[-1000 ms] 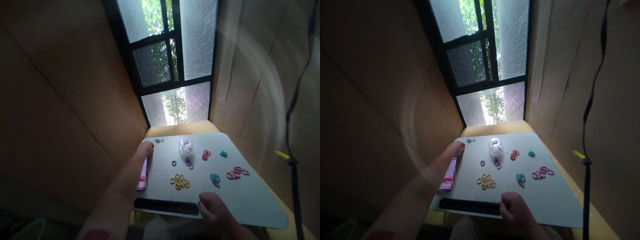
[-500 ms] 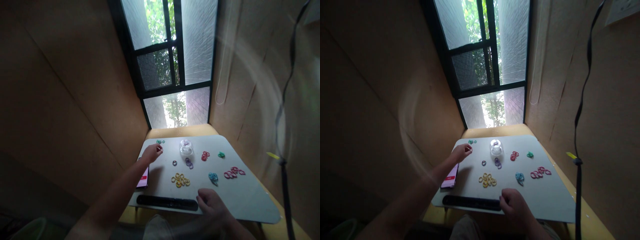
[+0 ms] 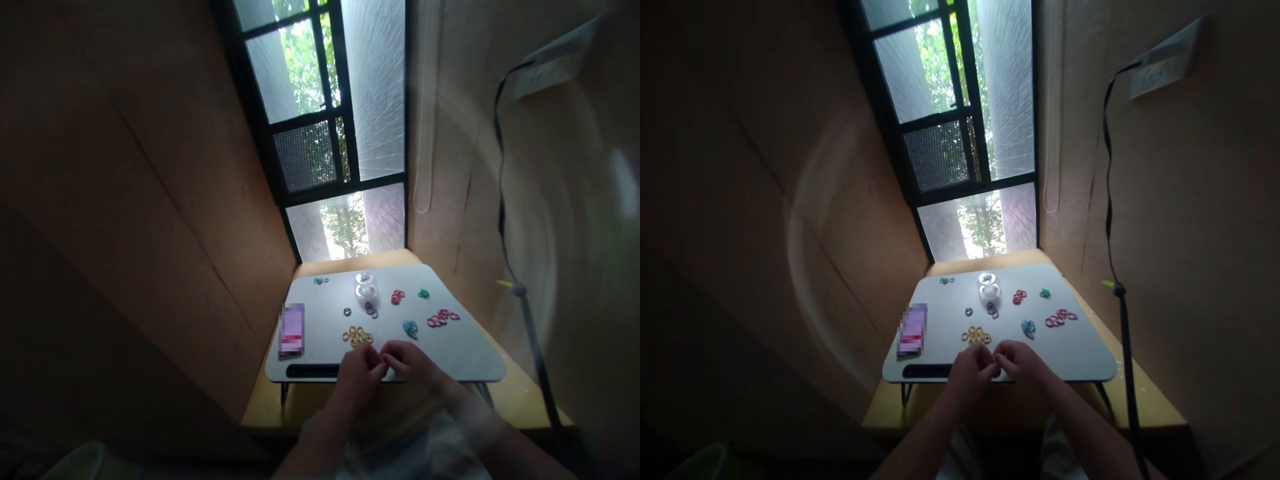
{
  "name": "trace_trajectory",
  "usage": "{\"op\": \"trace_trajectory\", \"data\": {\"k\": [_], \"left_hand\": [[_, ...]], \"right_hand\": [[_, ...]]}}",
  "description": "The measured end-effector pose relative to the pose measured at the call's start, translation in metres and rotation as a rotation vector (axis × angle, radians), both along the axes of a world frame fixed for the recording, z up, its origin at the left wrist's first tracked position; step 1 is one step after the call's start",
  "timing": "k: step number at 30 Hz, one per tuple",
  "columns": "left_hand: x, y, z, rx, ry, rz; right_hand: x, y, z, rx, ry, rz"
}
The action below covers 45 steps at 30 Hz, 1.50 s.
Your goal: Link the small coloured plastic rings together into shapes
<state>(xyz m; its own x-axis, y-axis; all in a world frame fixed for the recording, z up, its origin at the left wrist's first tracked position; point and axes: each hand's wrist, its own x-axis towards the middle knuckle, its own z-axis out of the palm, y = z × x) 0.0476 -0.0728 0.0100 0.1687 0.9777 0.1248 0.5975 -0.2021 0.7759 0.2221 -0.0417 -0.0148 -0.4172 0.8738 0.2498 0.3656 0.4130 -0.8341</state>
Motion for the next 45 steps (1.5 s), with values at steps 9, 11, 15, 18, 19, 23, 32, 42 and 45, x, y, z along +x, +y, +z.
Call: {"op": "trace_trajectory", "data": {"k": [9, 11, 15, 18, 19, 23, 32, 42, 45], "left_hand": [[0.014, -0.004, -0.008, 0.021, -0.030, 0.004], [0.015, -0.005, -0.011, 0.032, -0.021, -0.008], [0.018, -0.001, -0.016, 0.052, -0.001, -0.014], [0.018, 0.006, -0.016, 0.067, -0.033, -0.003], [0.018, 0.009, -0.016, 0.073, -0.047, -0.005], [0.016, 0.020, -0.018, 0.082, -0.070, -0.006], [0.012, 0.029, -0.030, 0.047, -0.139, -0.001], [0.009, 0.027, -0.026, 0.077, -0.127, 0.001], [0.008, 0.027, -0.029, 0.092, -0.104, -0.008]], "right_hand": [[0.020, -0.003, -0.007, -0.049, -0.051, -0.062], [0.022, -0.001, -0.010, -0.048, -0.067, -0.080], [0.019, 0.003, -0.013, 0.015, -0.092, -0.140], [0.014, 0.006, -0.011, 0.056, -0.085, -0.183], [0.012, 0.007, -0.009, 0.066, -0.083, -0.192], [0.005, 0.015, -0.006, 0.094, -0.086, -0.199], [0.005, 0.030, -0.011, -0.025, -0.015, -0.103], [-0.002, 0.029, -0.014, 0.042, -0.054, -0.208], [-0.001, 0.025, -0.014, 0.050, -0.060, -0.220]]}}
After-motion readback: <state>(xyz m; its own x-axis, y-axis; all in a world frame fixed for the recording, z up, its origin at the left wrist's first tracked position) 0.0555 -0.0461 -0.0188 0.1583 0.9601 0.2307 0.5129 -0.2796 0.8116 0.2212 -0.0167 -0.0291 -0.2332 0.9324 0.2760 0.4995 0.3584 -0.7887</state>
